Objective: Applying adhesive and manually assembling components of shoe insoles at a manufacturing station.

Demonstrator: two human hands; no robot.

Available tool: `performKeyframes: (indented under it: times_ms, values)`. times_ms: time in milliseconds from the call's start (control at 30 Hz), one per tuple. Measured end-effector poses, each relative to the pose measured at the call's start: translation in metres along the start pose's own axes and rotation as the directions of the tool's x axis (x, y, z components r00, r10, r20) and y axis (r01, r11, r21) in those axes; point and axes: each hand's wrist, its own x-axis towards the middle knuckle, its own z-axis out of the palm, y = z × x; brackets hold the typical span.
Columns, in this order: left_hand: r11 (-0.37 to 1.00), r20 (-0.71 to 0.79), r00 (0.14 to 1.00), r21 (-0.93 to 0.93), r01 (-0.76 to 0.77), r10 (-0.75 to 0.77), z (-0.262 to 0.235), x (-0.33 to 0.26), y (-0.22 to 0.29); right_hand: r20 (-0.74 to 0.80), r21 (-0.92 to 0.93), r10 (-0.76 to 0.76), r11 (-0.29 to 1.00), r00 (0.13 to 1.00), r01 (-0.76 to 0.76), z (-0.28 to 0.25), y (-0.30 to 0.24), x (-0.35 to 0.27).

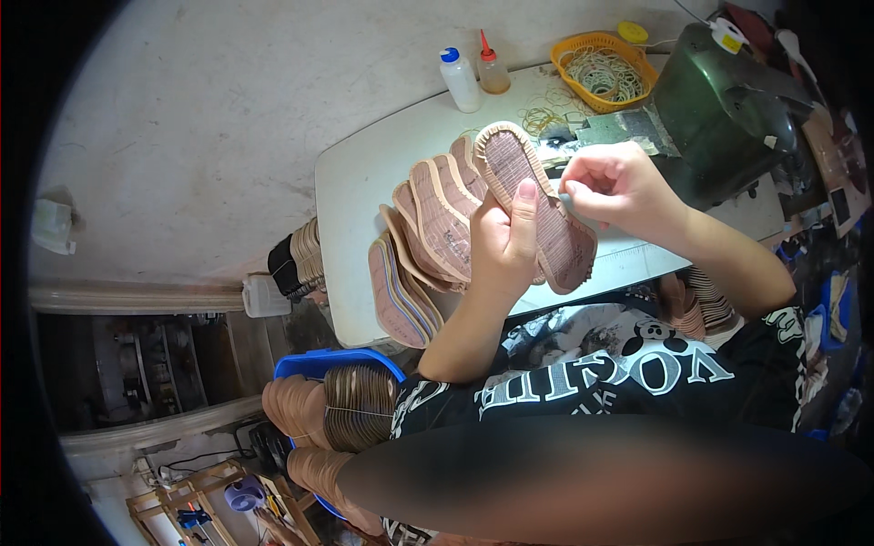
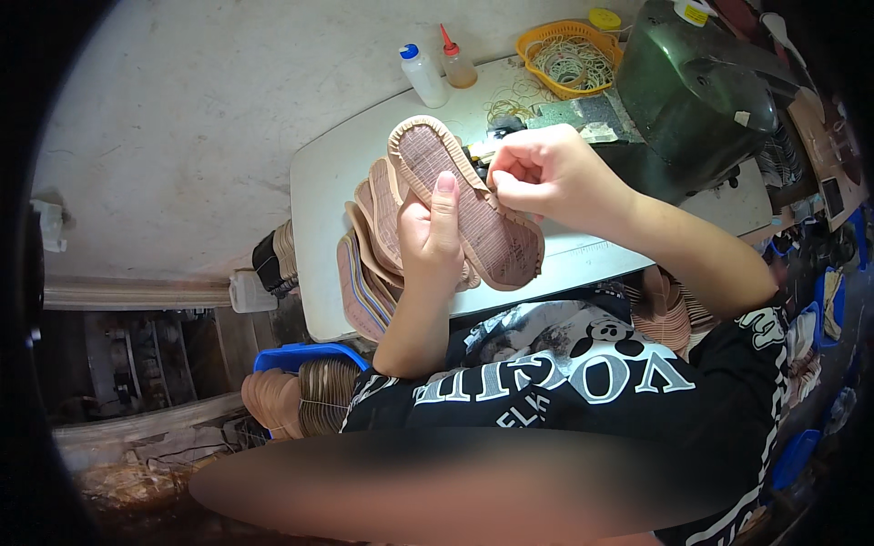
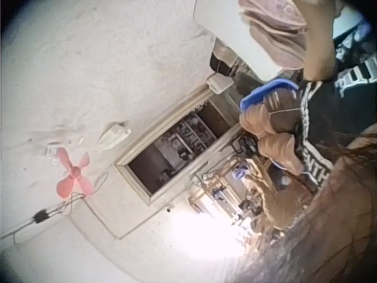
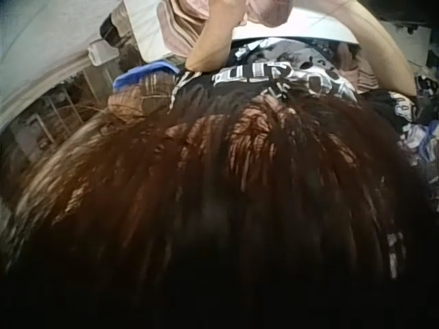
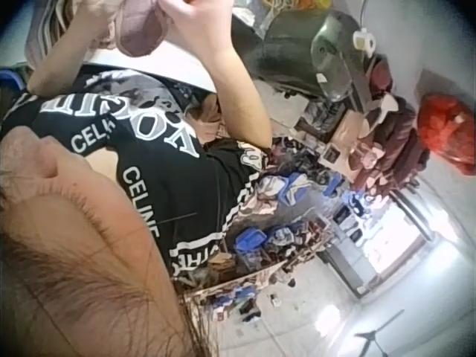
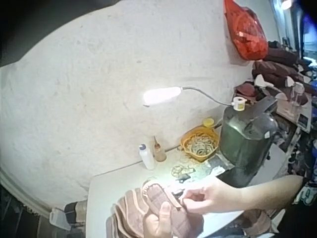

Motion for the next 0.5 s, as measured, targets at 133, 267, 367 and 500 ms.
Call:
performKeyframes:
  times_ms: [133,267,367,500]
  values:
    - [0.997,0.026,1.000,0.077,0.001,-0.003,0.000,-0.002,-0.006,0.002,-0.169,-0.111,0.980,0.994,0.110,0.003,-0.006,-0.006]
    - [0.988,-0.002,0.991,-0.083,-0.130,0.130,0.010,0.000,-0.011,-0.011,-0.218,-0.033,0.976,0.999,0.030,-0.002,-0.007,0.005]
    - [0.983,-0.032,0.982,-0.001,-0.186,0.186,0.012,0.002,-0.009,0.063,-0.142,-0.120,0.982,0.991,0.128,-0.008,0.001,0.008]
    - [0.983,-0.007,0.985,0.069,-0.169,0.170,0.011,0.002,-0.001,0.119,-0.129,-0.120,0.982,0.986,0.135,-0.016,-0.004,0.010]
